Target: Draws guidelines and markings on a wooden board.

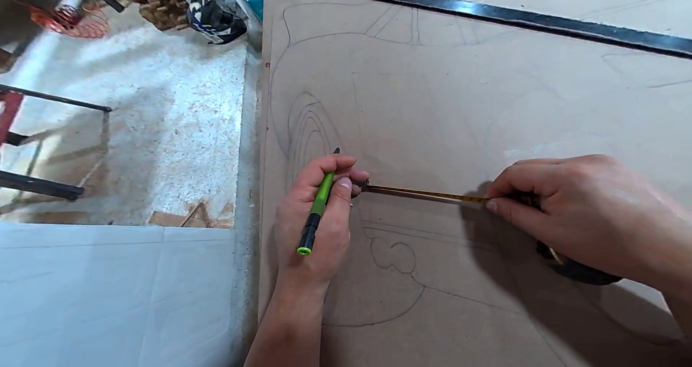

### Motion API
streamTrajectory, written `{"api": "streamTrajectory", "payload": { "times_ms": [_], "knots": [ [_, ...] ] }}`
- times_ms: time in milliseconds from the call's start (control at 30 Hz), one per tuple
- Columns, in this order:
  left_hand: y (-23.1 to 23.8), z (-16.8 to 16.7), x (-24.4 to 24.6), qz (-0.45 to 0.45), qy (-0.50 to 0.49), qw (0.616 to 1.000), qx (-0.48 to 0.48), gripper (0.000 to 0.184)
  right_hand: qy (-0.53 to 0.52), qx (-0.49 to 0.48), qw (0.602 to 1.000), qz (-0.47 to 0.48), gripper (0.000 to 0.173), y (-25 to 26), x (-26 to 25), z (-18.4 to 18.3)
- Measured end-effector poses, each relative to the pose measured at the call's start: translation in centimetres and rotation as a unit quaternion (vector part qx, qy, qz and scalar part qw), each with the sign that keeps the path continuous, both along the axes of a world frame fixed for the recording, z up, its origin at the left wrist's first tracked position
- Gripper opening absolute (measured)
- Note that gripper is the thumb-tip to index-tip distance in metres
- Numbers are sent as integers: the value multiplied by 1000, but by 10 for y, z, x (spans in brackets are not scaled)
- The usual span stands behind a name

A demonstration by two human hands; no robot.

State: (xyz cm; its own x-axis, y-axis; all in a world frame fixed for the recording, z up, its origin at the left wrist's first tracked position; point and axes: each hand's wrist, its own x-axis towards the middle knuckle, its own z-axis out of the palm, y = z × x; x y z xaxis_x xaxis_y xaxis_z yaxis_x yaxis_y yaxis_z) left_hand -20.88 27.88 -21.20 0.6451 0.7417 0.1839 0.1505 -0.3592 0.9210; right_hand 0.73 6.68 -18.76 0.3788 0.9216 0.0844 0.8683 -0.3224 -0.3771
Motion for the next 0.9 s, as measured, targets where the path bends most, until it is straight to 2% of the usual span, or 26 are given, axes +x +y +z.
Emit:
{"api": "streamTrajectory", "payload": {
  "times_ms": [133, 233, 367, 433, 667, 900],
  "knots": [
    [1, 0, -1, -3, -55, 998, 2, 30, 0, -6, 1000, 1, 10, 0, 0, 1],
    [1, -2, -3, -55, -132, 990, 14, 34, -5, -7, 1000, 1, 10, 0, -1, 1],
    [-10, 0, -3, -128, -45, 991, -3, 21, -1, -13, 1000, 4, 10, 0, 0, 2],
    [-12, 0, -2, -110, -7, 994, 10, 16, -3, -14, 1000, 5, 10, 0, 0, 3],
    [-16, 0, 3, -49, 12, 999, -3, 10, 6, -21, 1000, 1, 10, 0, -1, 4],
    [-17, 0, 3, -30, 23, 999, -5, 9, 3, -28, 1000, 5, 10, 0, -1, 4]
  ]
}}
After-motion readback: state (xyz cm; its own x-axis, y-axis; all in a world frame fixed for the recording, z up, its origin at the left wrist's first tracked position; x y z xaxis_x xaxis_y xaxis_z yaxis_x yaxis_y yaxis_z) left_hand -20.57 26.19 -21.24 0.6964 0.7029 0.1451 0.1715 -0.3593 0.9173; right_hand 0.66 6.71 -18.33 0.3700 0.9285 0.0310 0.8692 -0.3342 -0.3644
